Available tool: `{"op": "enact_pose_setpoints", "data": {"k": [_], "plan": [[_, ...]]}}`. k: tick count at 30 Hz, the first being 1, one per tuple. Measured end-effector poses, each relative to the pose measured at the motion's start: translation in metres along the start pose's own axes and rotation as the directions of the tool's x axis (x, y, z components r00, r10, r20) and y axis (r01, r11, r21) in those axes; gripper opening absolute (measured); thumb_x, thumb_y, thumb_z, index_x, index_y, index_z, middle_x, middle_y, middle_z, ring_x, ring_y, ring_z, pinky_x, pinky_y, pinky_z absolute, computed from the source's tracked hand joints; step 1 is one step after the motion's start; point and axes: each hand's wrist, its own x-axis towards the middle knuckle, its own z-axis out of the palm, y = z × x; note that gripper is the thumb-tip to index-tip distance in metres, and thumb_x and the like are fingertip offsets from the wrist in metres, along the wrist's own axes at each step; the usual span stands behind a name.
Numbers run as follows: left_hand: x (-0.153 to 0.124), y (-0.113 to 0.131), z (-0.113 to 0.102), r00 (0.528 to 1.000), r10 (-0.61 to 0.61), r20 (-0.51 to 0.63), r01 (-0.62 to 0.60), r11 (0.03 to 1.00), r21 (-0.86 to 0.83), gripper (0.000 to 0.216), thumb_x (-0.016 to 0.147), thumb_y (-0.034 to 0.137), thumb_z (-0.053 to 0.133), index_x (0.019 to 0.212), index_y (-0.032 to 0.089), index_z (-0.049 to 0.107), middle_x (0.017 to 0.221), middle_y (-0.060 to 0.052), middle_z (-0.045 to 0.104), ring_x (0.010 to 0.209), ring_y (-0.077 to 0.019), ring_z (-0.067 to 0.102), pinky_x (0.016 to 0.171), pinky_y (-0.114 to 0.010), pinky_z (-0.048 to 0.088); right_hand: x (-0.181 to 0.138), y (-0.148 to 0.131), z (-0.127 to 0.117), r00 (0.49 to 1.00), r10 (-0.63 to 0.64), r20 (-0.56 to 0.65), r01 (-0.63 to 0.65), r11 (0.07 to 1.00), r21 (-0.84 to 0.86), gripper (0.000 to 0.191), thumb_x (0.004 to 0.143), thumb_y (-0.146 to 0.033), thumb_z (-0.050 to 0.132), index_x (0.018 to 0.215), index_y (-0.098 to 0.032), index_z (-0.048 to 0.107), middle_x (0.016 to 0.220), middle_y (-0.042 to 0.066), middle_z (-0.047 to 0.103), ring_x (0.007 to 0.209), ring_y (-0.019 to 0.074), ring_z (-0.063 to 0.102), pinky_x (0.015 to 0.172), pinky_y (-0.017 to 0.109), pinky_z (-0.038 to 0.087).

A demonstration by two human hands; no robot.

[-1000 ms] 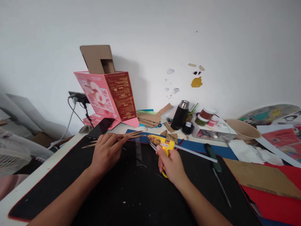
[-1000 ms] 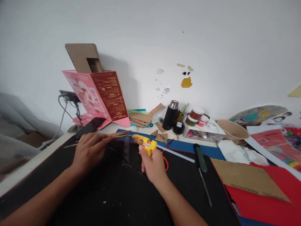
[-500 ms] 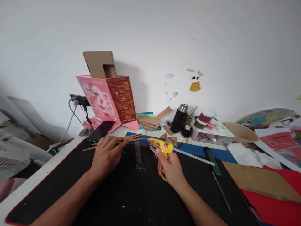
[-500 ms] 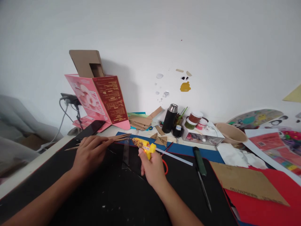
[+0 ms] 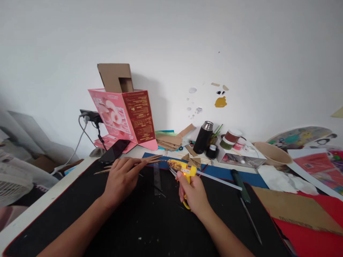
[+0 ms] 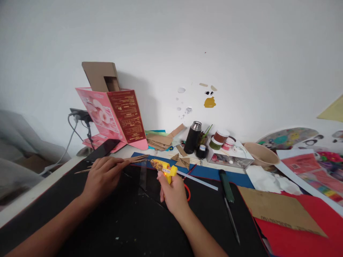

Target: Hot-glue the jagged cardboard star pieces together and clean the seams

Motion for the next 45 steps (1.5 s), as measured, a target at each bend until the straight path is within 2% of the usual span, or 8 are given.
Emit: {"op": "enact_pose_setpoints", "data": {"k": [16,25,33,38,45], "plan": [[-0.0010,-0.0017,0.0005,1.000,-0.010,0.000,0.010,1.000,0.001,0.030,0.102,0.008,0.059,0.123,0.022,0.075,0.100,-0.005,0.077,0.091,-0.0228,0.064,0.078,-0.037,0.043,0.0006,-0.0062,-0.0010,1.000,0.003,0.012,-0.005,0.994,0.109,0.071,0.078,-0.091,0.068,0.076,-0.020,0.062,0.037,-0.009,0.043,0.032,0.0118,0.046,0.041,0.024,0.033],[-0.0031,-0.0030,0.0023,1.000,-0.011,-0.004,0.011,1.000,0.000,0.028,0.102,0.009,0.060,0.122,0.022,0.075,0.101,-0.005,0.077,0.092,-0.0233,0.062,0.077,-0.038,0.042,0.0010,-0.0044,0.0010,0.999,0.037,0.032,-0.040,0.994,0.103,0.070,0.077,-0.090,0.069,0.077,-0.020,0.062,0.036,-0.009,0.043,0.031,0.0115,0.045,0.040,0.024,0.032],[-0.0037,-0.0040,0.0020,0.999,-0.024,0.021,0.024,1.000,0.021,0.031,0.102,0.009,0.058,0.124,0.023,0.075,0.102,-0.005,0.077,0.092,-0.0233,0.064,0.078,-0.037,0.042,0.0014,-0.0049,-0.0020,1.000,-0.010,0.009,0.009,0.995,0.104,0.069,0.081,-0.089,0.068,0.075,-0.020,0.064,0.037,-0.008,0.043,0.032,0.0117,0.046,0.040,0.024,0.034],[-0.0038,-0.0036,0.0019,1.000,-0.011,0.018,0.010,0.999,0.046,0.030,0.102,0.009,0.058,0.123,0.023,0.076,0.102,-0.006,0.078,0.091,-0.0234,0.065,0.077,-0.038,0.043,0.0009,-0.0047,-0.0006,1.000,-0.011,-0.002,0.011,0.994,0.108,0.072,0.078,-0.091,0.069,0.076,-0.020,0.064,0.037,-0.008,0.043,0.032,0.0117,0.046,0.039,0.023,0.033],[-0.0031,-0.0037,0.0008,0.999,-0.003,0.036,0.001,0.997,0.071,0.033,0.099,0.009,0.059,0.124,0.022,0.076,0.102,-0.006,0.078,0.091,-0.0234,0.065,0.077,-0.039,0.044,-0.0009,-0.0021,0.0003,0.999,-0.030,-0.019,0.031,0.998,0.047,0.070,0.082,-0.090,0.065,0.077,-0.020,0.064,0.036,-0.007,0.044,0.032,0.0124,0.046,0.040,0.024,0.033]]}}
